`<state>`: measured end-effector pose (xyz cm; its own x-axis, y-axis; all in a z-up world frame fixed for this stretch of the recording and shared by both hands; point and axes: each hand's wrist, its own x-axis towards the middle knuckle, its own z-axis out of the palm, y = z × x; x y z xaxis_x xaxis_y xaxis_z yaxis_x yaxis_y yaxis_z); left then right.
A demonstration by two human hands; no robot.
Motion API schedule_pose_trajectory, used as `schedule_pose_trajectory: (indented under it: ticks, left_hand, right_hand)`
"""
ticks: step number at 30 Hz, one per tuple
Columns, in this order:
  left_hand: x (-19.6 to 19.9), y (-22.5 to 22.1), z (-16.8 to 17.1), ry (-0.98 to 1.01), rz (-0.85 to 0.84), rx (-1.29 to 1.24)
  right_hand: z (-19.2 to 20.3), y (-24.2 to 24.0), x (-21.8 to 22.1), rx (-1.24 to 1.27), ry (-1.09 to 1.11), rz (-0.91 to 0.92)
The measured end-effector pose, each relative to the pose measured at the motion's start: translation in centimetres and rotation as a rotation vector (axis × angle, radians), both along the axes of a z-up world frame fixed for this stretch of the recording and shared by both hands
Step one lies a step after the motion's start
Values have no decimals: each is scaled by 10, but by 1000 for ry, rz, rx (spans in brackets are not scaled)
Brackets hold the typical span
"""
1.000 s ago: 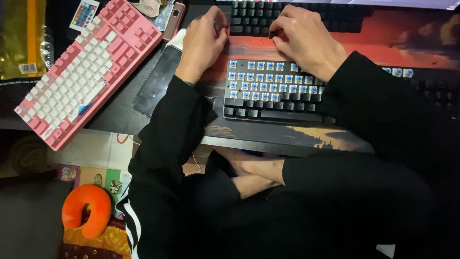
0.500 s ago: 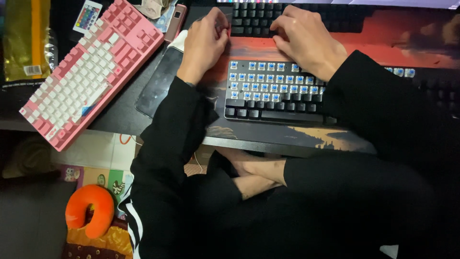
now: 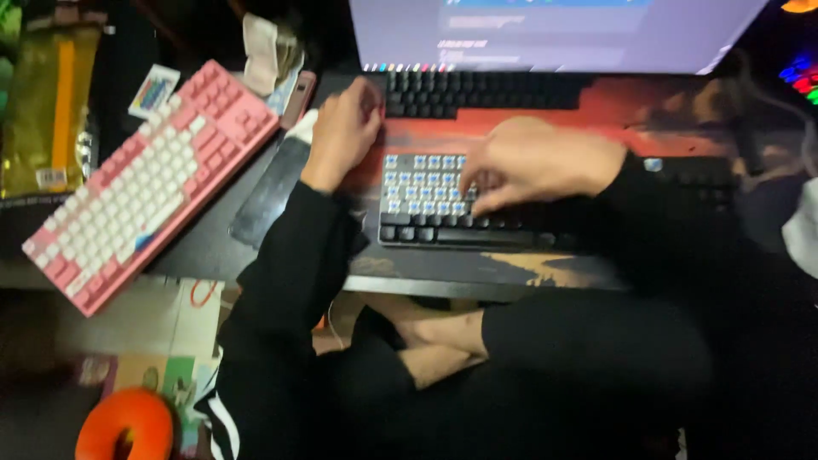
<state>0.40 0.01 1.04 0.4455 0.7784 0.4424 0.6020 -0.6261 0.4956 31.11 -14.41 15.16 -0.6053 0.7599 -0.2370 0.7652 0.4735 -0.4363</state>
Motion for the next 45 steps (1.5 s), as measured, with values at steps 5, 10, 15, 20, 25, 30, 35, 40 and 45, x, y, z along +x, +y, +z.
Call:
schedule_pose_trajectory:
  ticks: [5, 10, 15, 20, 25, 30, 35, 40, 45]
  left_hand:
    - [0, 4, -1, 173, 133, -299]
    - [1, 3, 0, 184, 144, -317]
    - [5, -1, 4, 184, 170, -328]
    - [3, -1, 4, 169, 177, -313]
    - [3, -3, 5, 167, 188, -322]
    - [3, 0, 1, 171, 176, -308]
    - [1, -8, 5, 22, 60, -81]
    - [1, -11, 6, -10, 37, -59]
    - [1, -13, 8, 25, 43, -51]
  right_hand:
    - [-7, -5, -2, -85, -49, 140]
    - [-13, 1, -5, -108, -71, 182]
    - [-33, 8, -8, -159, -140, 158]
    - [-26, 2, -7, -147, -148, 156]
    - [-9, -9, 7, -39, 31, 80]
    - [-26, 4, 23, 171, 190, -222]
    - [-97, 35, 37, 475, 219, -393]
    - [-96, 31, 21, 506, 209, -408]
    - [-106, 34, 12, 556, 228, -399]
